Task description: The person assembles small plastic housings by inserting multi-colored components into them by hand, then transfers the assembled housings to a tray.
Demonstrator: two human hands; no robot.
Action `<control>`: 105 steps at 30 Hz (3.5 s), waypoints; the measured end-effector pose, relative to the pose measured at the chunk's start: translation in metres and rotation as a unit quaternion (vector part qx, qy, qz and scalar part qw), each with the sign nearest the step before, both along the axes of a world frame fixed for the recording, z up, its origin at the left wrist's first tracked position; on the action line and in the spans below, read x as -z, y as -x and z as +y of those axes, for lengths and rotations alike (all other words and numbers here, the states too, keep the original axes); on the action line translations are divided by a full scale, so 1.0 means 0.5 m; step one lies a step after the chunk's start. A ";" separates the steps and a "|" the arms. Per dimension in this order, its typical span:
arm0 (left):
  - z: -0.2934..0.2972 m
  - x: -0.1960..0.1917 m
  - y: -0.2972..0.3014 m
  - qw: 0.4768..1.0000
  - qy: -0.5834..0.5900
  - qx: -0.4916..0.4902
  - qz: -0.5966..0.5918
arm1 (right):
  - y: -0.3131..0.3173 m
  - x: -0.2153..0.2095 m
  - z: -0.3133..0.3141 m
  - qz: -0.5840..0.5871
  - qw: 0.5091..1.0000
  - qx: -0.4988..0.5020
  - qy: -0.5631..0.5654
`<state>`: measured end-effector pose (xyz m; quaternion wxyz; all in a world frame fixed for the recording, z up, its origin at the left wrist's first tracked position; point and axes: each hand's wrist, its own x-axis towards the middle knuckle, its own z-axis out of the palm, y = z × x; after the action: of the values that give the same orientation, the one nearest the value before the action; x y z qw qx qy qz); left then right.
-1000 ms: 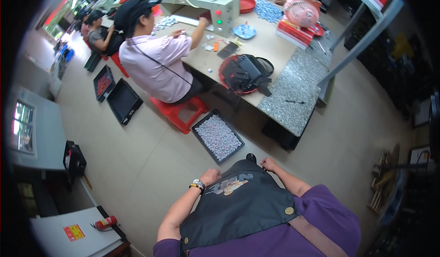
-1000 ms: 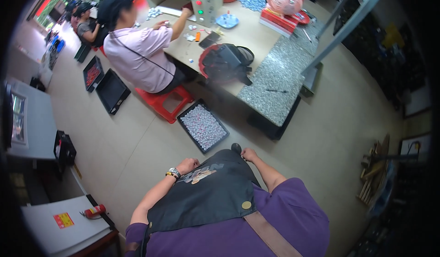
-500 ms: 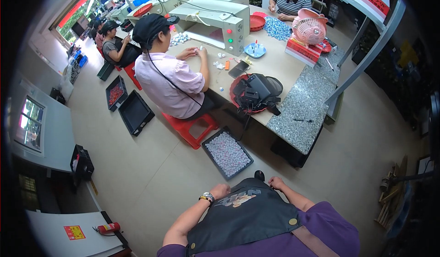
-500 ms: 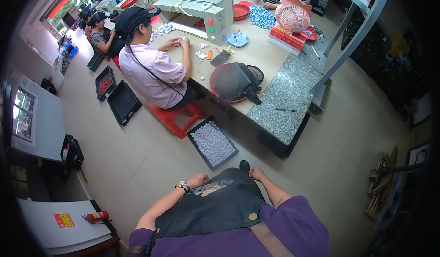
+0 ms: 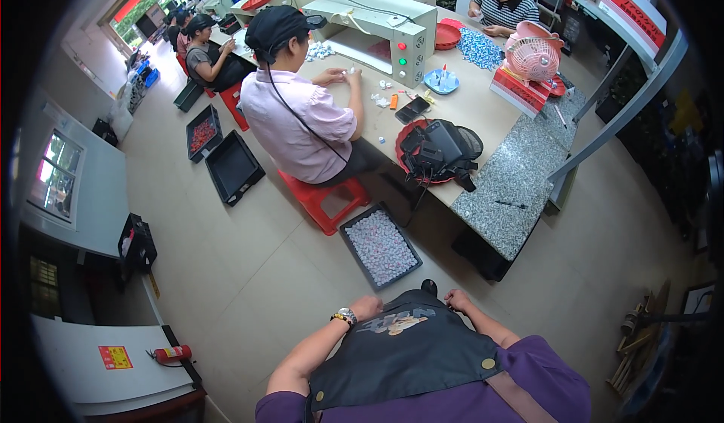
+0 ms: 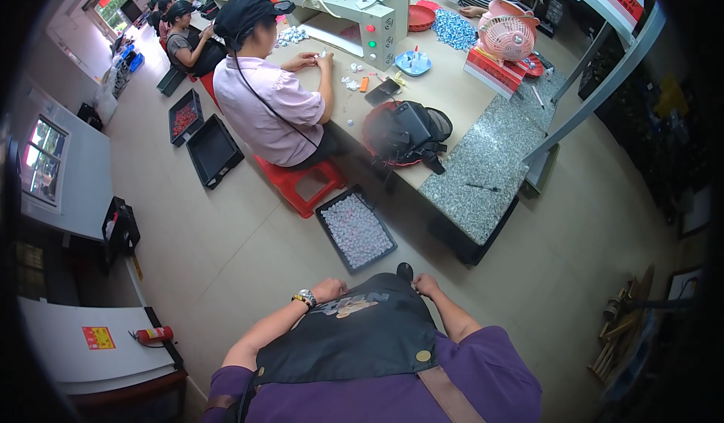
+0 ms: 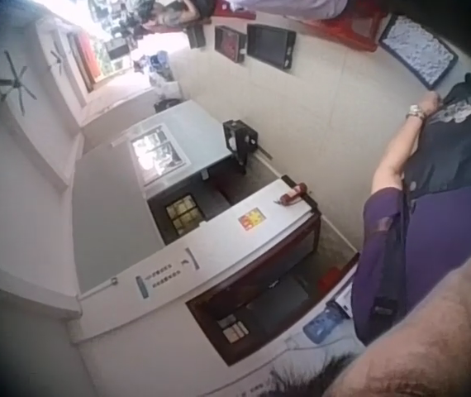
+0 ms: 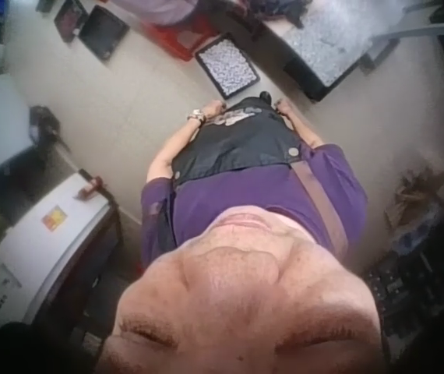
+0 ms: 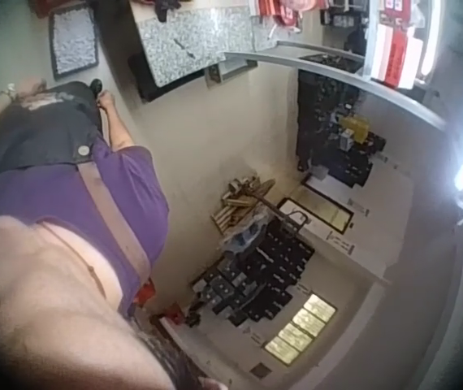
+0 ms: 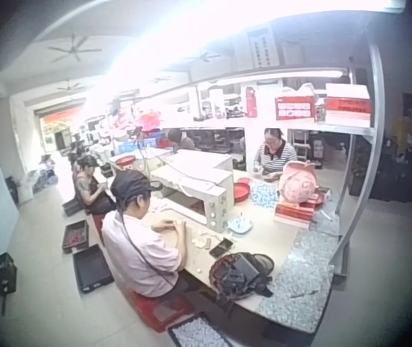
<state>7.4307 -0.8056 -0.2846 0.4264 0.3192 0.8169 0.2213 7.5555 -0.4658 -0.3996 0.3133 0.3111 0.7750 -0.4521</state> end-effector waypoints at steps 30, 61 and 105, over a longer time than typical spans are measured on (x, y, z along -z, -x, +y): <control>-0.006 -0.032 0.000 0.999 0.013 0.011 0.027 | 0.020 -0.020 -0.003 -0.008 0.999 -0.026 -0.017; 0.001 -0.030 -0.011 1.000 0.028 -0.001 0.002 | 0.005 -0.005 -0.002 -0.024 1.000 -0.002 0.017; 0.007 -0.027 -0.015 1.000 0.018 -0.010 0.011 | 0.016 -0.018 0.007 -0.021 1.000 -0.011 0.013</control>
<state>7.4384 -0.8022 -0.2709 0.4209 0.3061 0.8284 0.2071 7.5473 -0.4623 -0.3906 0.3386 0.3074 0.7657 -0.4523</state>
